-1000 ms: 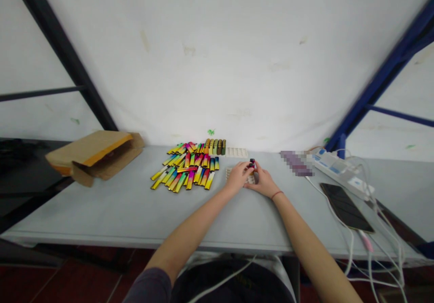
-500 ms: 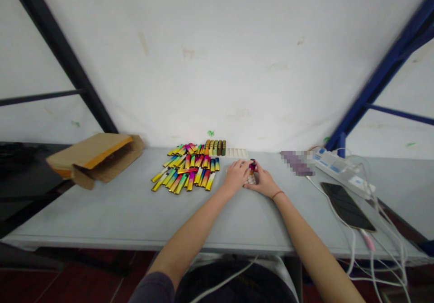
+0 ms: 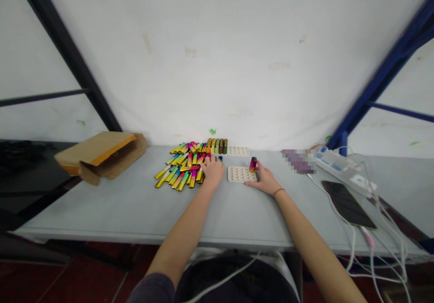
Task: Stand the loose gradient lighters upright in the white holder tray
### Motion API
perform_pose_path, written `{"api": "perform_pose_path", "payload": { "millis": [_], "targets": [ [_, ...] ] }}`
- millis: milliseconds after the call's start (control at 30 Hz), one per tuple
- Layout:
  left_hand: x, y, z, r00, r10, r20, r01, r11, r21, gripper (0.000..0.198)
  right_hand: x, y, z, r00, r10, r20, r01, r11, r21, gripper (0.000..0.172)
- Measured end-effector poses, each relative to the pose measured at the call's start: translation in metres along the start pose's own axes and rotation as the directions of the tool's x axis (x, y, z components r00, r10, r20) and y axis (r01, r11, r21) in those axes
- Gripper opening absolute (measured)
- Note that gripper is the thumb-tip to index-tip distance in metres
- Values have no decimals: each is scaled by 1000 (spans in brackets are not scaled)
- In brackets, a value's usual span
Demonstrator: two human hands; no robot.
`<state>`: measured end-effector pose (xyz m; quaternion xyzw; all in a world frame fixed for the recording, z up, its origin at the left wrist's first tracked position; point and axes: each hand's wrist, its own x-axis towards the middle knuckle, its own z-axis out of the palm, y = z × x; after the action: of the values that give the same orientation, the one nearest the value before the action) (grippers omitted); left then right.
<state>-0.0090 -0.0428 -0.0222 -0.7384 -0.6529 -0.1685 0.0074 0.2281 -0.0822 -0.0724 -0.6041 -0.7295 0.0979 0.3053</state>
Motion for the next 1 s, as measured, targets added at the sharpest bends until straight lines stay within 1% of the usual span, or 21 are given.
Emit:
{"api": "perform_pose_path", "payload": {
  "millis": [100, 167, 400, 567, 667, 800, 867, 900, 933, 967, 1000],
  "targets": [
    [-4, 8, 0, 996, 78, 33, -77, 996, -40, 31, 0, -1, -1, 1000, -15, -1, 15, 1000, 3, 113],
    [-6, 12, -1, 993, 102, 59, -99, 994, -56, 29, 0, -1, -2, 1000, -14, 3, 14, 1000, 5, 113],
    [-6, 9, -6, 986, 120, 114, -118, 993, -24, 29, 1, 1, -3, 1000, -17, 15, 17, 1000, 9, 111],
    [-9, 15, -11, 974, 164, 155, -160, 986, -42, 34, 1, 3, -2, 1000, -20, 4, 20, 1000, 10, 110],
    [-12, 18, -10, 974, 156, 165, -153, 988, -31, 38, 0, 3, -1, 1000, -3, 11, 3, 1000, 10, 111],
    [-10, 14, -7, 981, 109, 162, -103, 994, -48, 32, 0, 5, 2, 1000, -8, 1, 8, 1000, 15, 111],
    [-5, 11, -5, 990, 61, 127, -45, 991, -128, 28, 0, 6, 3, 1000, -12, -11, 12, 1000, 13, 110],
    [-2, 9, -5, 994, 32, 105, -10, 979, -203, 25, 0, 6, 3, 1000, -11, -13, 11, 1000, 11, 110],
    [1, 8, -5, 996, 1, 88, 27, 949, -313, 22, 0, 5, 3, 1000, -10, -12, 10, 1000, 9, 110],
    [5, 8, -5, 995, -34, 89, 71, 888, -455, 18, 0, 5, 2, 1000, -8, -9, 8, 1000, 10, 110],
    [8, 8, -5, 988, -74, 132, 141, 773, -618, 13, 0, 4, 1, 1000, -8, -4, 8, 1000, 12, 109]
  ]
}}
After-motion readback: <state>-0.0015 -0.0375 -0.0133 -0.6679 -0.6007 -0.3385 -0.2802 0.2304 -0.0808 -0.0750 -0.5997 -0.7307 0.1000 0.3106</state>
